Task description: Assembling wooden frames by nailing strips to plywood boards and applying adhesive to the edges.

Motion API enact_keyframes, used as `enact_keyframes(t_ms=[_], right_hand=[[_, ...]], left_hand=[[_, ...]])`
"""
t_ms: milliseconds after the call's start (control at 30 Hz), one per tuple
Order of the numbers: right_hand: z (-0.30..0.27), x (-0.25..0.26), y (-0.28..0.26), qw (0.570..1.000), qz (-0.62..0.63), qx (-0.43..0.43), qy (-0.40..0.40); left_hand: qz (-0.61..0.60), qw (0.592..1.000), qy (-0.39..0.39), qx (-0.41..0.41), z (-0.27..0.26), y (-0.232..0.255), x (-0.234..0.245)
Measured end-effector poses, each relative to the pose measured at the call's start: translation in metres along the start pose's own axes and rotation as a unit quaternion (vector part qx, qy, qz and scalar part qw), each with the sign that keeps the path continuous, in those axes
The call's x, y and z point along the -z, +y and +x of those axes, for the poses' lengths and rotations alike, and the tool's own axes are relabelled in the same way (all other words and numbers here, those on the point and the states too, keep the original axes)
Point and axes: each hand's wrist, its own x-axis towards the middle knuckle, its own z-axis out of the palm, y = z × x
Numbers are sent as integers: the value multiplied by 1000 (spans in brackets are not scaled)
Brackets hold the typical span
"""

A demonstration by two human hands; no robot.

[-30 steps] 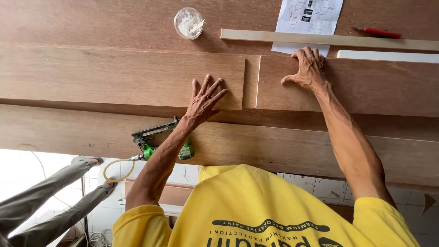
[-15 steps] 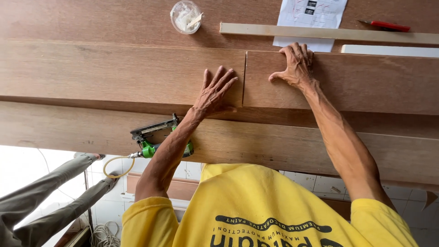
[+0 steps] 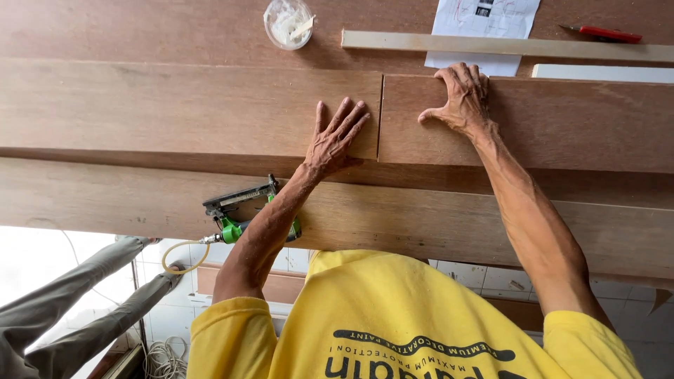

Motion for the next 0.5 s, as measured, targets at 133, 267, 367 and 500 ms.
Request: enact_keyframes(t_ms=[133,267,367,500], right_hand=[[-6,13,-15,999,-11,-35,5],[-42,20,-51,983,-62,-164,51],[-79,46,-93,911,191,-324,168],[-131,19,-106,530,433,-702,199]], left_hand=[[-71,996,54,-15,17,-10,9],[-84,990,100,47,71,-33,6],[-108,990,72,59,101,-50,-12],[-202,975,69,55,104,-51,-1]])
